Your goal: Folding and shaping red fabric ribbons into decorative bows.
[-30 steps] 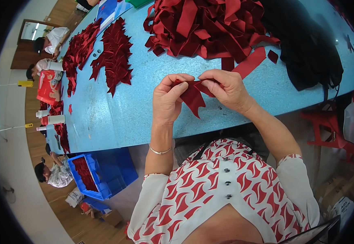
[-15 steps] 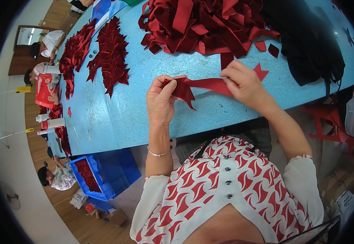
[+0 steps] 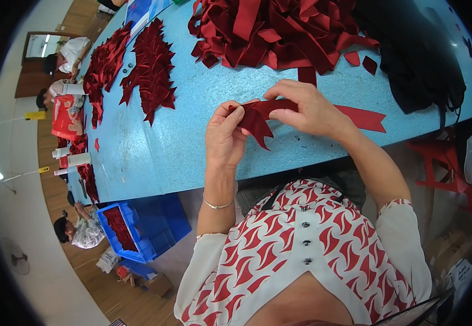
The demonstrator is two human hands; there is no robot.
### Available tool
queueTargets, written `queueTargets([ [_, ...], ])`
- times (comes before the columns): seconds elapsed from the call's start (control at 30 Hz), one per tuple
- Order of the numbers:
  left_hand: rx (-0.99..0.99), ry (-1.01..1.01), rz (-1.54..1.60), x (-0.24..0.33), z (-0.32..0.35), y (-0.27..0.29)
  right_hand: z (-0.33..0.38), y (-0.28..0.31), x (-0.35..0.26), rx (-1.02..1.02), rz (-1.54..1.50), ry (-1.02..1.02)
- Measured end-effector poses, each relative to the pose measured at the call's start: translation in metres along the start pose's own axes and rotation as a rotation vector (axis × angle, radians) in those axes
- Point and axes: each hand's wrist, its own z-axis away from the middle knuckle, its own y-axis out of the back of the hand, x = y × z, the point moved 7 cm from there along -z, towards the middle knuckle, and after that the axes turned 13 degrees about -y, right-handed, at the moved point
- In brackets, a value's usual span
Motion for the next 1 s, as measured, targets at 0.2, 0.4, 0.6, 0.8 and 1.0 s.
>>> queueTargets([
  [0.2, 0.004, -0.002, 0.001, 0.000, 0.001, 0.006, -0.002, -0.021, 0.015, -0.042, -0.013, -0.101],
  [0.4, -0.053, -0.004, -0.036, -0.012, -0.002, 0.019, 0.008, -0.016, 0.010, 0.094, 0.092, 0.029],
  [0.6, -0.061, -0.051, 0.080, -0.013, -0.004, 0.016, 0.006, -0.009, 0.009, -0.002, -0.114, -0.080],
  [0.8, -0.094, -0.082, 0.122, -0.010, -0.003, 0.008, 0.004, -0.007, 0.018, -0.079, -0.336, -0.142],
  [1.0, -0.187, -0.056, 0.058, -0.005, -0.006, 0.005, 0.002, -0.018, 0.038, -0.187, -0.703, -0.605],
])
